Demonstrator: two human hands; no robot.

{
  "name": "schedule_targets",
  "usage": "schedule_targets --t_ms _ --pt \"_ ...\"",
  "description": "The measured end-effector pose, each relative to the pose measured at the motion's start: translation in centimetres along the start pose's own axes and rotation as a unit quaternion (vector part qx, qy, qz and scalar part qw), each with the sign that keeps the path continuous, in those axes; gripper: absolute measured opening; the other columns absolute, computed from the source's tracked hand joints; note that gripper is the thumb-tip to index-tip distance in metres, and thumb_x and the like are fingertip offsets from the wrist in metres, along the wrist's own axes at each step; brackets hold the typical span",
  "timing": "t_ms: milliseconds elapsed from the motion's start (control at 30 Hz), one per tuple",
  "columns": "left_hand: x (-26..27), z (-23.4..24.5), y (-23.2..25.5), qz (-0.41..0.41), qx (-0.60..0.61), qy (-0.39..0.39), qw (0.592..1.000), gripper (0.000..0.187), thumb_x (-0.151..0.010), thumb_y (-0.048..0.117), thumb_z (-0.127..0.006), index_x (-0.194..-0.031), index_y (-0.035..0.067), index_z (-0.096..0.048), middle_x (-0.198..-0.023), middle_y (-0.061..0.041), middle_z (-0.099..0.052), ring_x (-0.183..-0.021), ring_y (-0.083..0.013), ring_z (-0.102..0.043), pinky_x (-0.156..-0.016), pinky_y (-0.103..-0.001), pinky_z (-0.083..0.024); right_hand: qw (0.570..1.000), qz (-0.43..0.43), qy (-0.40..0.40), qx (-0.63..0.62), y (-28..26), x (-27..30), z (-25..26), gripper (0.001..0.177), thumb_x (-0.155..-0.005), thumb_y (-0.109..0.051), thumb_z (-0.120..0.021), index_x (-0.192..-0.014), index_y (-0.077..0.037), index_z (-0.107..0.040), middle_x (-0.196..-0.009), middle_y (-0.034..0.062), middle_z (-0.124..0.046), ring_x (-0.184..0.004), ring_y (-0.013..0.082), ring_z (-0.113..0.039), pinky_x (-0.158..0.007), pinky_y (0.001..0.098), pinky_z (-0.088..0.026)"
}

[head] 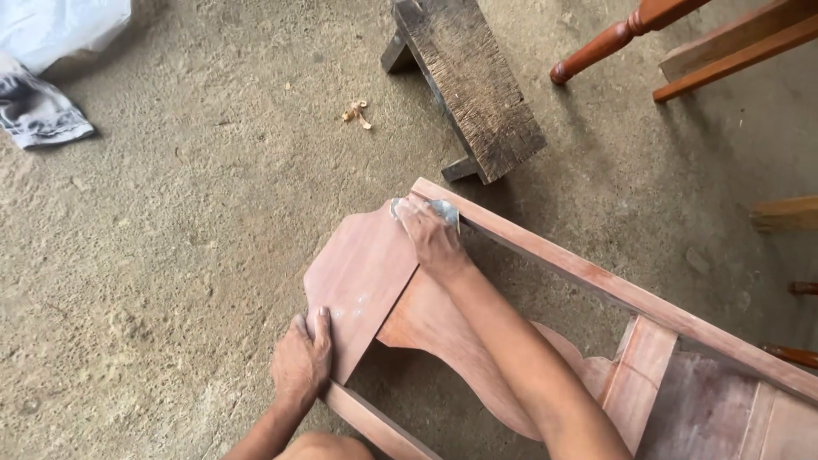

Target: The person sands the wooden frame of a chair using a piece of sandpaper.

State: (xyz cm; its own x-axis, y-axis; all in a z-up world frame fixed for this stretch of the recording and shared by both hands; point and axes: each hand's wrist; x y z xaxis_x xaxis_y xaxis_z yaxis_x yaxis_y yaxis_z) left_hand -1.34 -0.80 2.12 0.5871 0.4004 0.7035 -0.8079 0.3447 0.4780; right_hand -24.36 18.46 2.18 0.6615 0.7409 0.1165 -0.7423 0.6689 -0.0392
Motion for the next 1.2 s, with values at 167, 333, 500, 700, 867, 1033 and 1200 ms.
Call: schedule_targets --t_ms 167,333,500,700,867,1033,1200 --pt "0.1 0.9 0.6 0.018 0.022 -0.023 0.999 0.062 -0.101 0.059 -0.040 -0.102 0.001 -0.061 -0.091 -0.030 -0.073 -0.092 -0.0471 -0.071 -0.088 -0.057 -0.052 0.987 0.004 0.158 0.002 0.3 2.1 -0.8 0.029 -0.100 0.010 -0.052 -0.125 0.006 -0.067 -0.125 0.0255 -0.070 -0.120 0.0400 -0.068 -0.106 0.0451 -0.056" --pt "-0.6 0.1 0.1 -0.005 0.031 0.010 0.999 0.063 -0.098 0.061 -0.042 -0.100 0.001 -0.063 -0.096 -0.032 -0.071 -0.098 -0.0495 -0.068 -0.090 -0.058 -0.049 0.975 -0.016 0.210 0.078 -0.9 -0.3 0.8 0.028 -0.096 0.004 -0.058 -0.122 0.007 -0.068 -0.121 0.0258 -0.072 -0.114 0.0403 -0.071 -0.097 0.0437 -0.059" --pt "0.0 0.3 0.1 0.000 -0.005 -0.001 1.000 0.067 -0.100 0.063 -0.040 -0.103 0.000 -0.061 -0.096 -0.032 -0.071 -0.098 -0.0491 -0.069 -0.091 -0.058 -0.050 0.987 0.052 0.153 -0.016 1.0 0.0 1.6 0.028 -0.099 0.000 -0.054 -0.122 0.002 -0.069 -0.115 0.0199 -0.074 -0.105 0.0328 -0.073 -0.089 0.0384 -0.065" --pt "-0.5 0.1 0.5 0.041 0.019 -0.046 0.998 0.067 -0.102 0.063 -0.035 -0.097 0.001 -0.062 -0.087 -0.027 -0.074 -0.084 -0.0423 -0.073 -0.076 -0.056 -0.058 0.990 -0.018 0.126 0.060 0.1 -1.1 -1.7 0.030 -0.099 0.003 -0.054 -0.125 0.006 -0.068 -0.111 0.0213 -0.075 -0.103 0.0300 -0.073 -0.082 0.0339 -0.066" --pt "-0.8 -1.7 -1.9 -0.026 -0.006 0.012 1.000 0.063 -0.101 0.063 -0.038 -0.092 0.005 -0.059 -0.074 -0.020 -0.066 -0.066 -0.0329 -0.064 -0.066 -0.053 -0.053 0.989 -0.055 0.100 0.097 0.5 2.5 -0.5 0.028 -0.098 0.001 -0.057 -0.124 0.008 -0.066 -0.107 0.0225 -0.076 -0.098 0.0296 -0.075 -0.073 0.0335 -0.066" --pt "-0.6 -0.2 -0.3 0.020 0.010 -0.046 0.999 0.061 -0.102 0.061 -0.035 -0.093 0.006 -0.058 -0.073 -0.020 -0.068 -0.068 -0.0331 -0.068 -0.068 -0.053 -0.056 0.935 -0.288 -0.172 0.113 -1.9 3.8 9.3 0.022 -0.113 -0.008 -0.048 -0.119 0.000 -0.067 -0.095 0.0154 -0.074 -0.080 0.0242 -0.075 -0.062 0.0371 -0.065" --pt "-1.3 -1.7 -1.9 -0.055 0.008 0.025 0.998 0.062 -0.102 0.062 -0.041 -0.089 0.004 -0.058 -0.073 -0.021 -0.064 -0.069 -0.0342 -0.061 -0.072 -0.053 -0.050 0.985 -0.080 0.132 0.071 -3.5 3.9 8.3 0.024 -0.103 -0.005 -0.053 -0.117 0.001 -0.072 -0.099 0.0203 -0.077 -0.093 0.0308 -0.075 -0.073 0.0434 -0.064"
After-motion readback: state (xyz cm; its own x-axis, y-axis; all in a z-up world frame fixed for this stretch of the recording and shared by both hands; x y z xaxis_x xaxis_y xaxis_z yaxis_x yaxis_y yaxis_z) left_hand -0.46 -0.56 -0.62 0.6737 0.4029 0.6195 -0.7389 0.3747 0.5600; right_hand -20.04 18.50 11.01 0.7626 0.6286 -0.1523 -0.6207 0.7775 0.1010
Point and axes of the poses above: each hand's wrist, its own x-axis away from the middle knuckle, its own z-axis out of the back of the hand, y = z × x
